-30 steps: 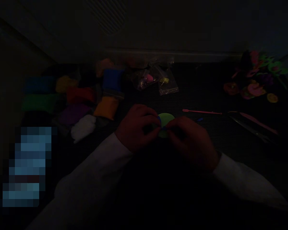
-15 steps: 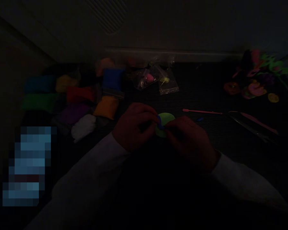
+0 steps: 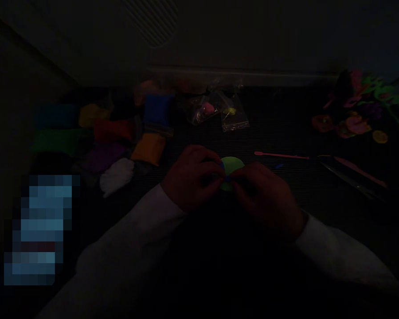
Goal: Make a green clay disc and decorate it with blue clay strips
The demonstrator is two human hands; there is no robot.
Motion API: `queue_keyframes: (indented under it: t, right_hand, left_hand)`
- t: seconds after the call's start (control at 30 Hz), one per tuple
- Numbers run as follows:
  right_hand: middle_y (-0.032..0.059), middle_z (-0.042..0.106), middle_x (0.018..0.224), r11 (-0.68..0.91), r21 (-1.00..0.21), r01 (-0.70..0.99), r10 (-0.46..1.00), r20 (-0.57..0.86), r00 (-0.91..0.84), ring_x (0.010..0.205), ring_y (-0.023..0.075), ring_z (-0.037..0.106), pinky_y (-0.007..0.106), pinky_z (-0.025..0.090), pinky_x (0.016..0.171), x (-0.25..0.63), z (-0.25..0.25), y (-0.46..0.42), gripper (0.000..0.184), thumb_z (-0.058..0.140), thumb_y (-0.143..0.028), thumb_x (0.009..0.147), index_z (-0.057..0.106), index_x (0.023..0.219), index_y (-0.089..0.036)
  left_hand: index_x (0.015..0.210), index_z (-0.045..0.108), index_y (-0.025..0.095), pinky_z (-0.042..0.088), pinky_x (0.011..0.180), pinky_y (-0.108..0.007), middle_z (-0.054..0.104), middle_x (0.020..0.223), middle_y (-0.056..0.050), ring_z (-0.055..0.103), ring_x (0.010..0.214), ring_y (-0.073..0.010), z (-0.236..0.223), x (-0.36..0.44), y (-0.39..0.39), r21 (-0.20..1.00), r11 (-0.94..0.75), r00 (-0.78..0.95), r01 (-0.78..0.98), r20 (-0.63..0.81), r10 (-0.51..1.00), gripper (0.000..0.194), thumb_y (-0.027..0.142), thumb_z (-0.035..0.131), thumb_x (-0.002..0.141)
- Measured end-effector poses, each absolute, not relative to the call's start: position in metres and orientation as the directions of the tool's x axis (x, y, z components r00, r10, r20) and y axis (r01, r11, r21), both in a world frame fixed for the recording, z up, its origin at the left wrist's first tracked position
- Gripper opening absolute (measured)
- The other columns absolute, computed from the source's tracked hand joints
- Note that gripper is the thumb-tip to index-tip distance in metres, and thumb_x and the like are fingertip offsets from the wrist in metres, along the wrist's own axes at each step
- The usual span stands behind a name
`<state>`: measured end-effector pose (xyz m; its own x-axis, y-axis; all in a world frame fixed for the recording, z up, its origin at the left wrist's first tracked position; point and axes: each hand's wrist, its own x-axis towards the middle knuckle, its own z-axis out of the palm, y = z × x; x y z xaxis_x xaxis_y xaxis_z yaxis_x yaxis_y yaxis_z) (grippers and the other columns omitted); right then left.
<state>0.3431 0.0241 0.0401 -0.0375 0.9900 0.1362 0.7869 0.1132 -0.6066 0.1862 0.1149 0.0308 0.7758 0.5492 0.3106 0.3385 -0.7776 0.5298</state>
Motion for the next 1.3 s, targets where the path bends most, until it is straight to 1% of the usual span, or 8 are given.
queue_keyframes:
  t: [0.17, 0.53, 0.77, 0.9, 1.07, 1.3]
  right_hand:
    - [0.0042, 0.059, 0.087, 0.114, -0.629, 0.769, 0.991, 0.124, -0.046, 0.08, 0.0142, 0.055, 0.028, 0.045, 0.071, 0.347, 0.0419, 0.0237, 0.014, 0.05, -0.016, 0.077, 0.056, 0.09, -0.018]
    - [0.002, 0.063, 0.083, 0.09, -0.593, 0.8, 0.993, 0.116, -0.026, 0.074, 0.013, 0.059, 0.025, 0.045, 0.066, 0.3499, 0.0445, 0.0181, 0.012, 0.051, -0.022, 0.078, 0.058, 0.087, -0.02]
    - [0.0011, 0.066, 0.081, 0.098, -0.548, 0.831, 0.993, 0.104, -0.048, 0.072, 0.0147, 0.06, 0.029, 0.043, 0.066, 0.3498, 0.0472, 0.0178, 0.011, 0.052, -0.025, 0.078, 0.06, 0.084, -0.02]
    - [0.001, 0.066, 0.083, 0.096, -0.573, 0.814, 0.995, 0.088, -0.055, 0.073, 0.0154, 0.06, 0.03, 0.044, 0.067, 0.3498, 0.0488, 0.0166, 0.014, 0.056, -0.028, 0.075, 0.06, 0.087, -0.021]
    - [0.0016, 0.065, 0.086, 0.114, -0.564, 0.818, 0.993, 0.084, -0.08, 0.077, 0.0164, 0.059, 0.032, 0.043, 0.07, 0.3517, 0.0485, 0.0157, 0.018, 0.055, -0.021, 0.075, 0.059, 0.092, -0.022]
    - [0.0012, 0.064, 0.089, 0.092, -0.555, 0.826, 0.996, 0.07, -0.063, 0.081, 0.0162, 0.057, 0.033, 0.04, 0.073, 0.3528, 0.0501, 0.017, 0.015, 0.053, -0.021, 0.077, 0.059, 0.091, -0.021]
  left_hand:
    - [0.081, 0.062, 0.017, 0.043, 0.08, -0.032, 0.061, 0.09, -0.004, 0.054, 0.089, -0.0165, 0.0332, 0.1842, 0.1156, 0.584, -0.731, 0.731, 0.352, 0.316, 0.605, 0.014, 0.016, 0.054, 0.071]
    - [0.082, 0.062, 0.016, 0.044, 0.078, -0.032, 0.062, 0.088, -0.004, 0.055, 0.086, -0.0162, 0.0295, 0.1833, 0.1173, 0.544, -0.734, 0.695, 0.407, 0.338, 0.635, 0.013, 0.018, 0.053, 0.072]
    - [0.08, 0.064, 0.018, 0.042, 0.079, -0.033, 0.063, 0.086, -0.004, 0.054, 0.086, -0.0168, 0.03, 0.1852, 0.1173, 0.527, -0.756, 0.73, 0.388, 0.326, 0.601, 0.012, 0.021, 0.056, 0.072]
    - [0.078, 0.064, 0.019, 0.041, 0.079, -0.034, 0.063, 0.087, -0.003, 0.054, 0.087, -0.0168, 0.0282, 0.1865, 0.1176, 0.516, -0.769, 0.754, 0.378, 0.309, 0.579, 0.01, 0.023, 0.056, 0.072]
    - [0.079, 0.064, 0.019, 0.041, 0.079, -0.034, 0.063, 0.086, -0.004, 0.053, 0.086, -0.017, 0.0274, 0.1871, 0.1173, 0.515, -0.771, 0.753, 0.375, 0.316, 0.577, 0.011, 0.024, 0.057, 0.072]
    - [0.08, 0.064, 0.018, 0.04, 0.08, -0.035, 0.062, 0.087, -0.004, 0.053, 0.087, -0.0176, 0.0253, 0.1867, 0.1173, 0.51, -0.777, 0.757, 0.369, 0.321, 0.57, 0.013, 0.026, 0.058, 0.072]
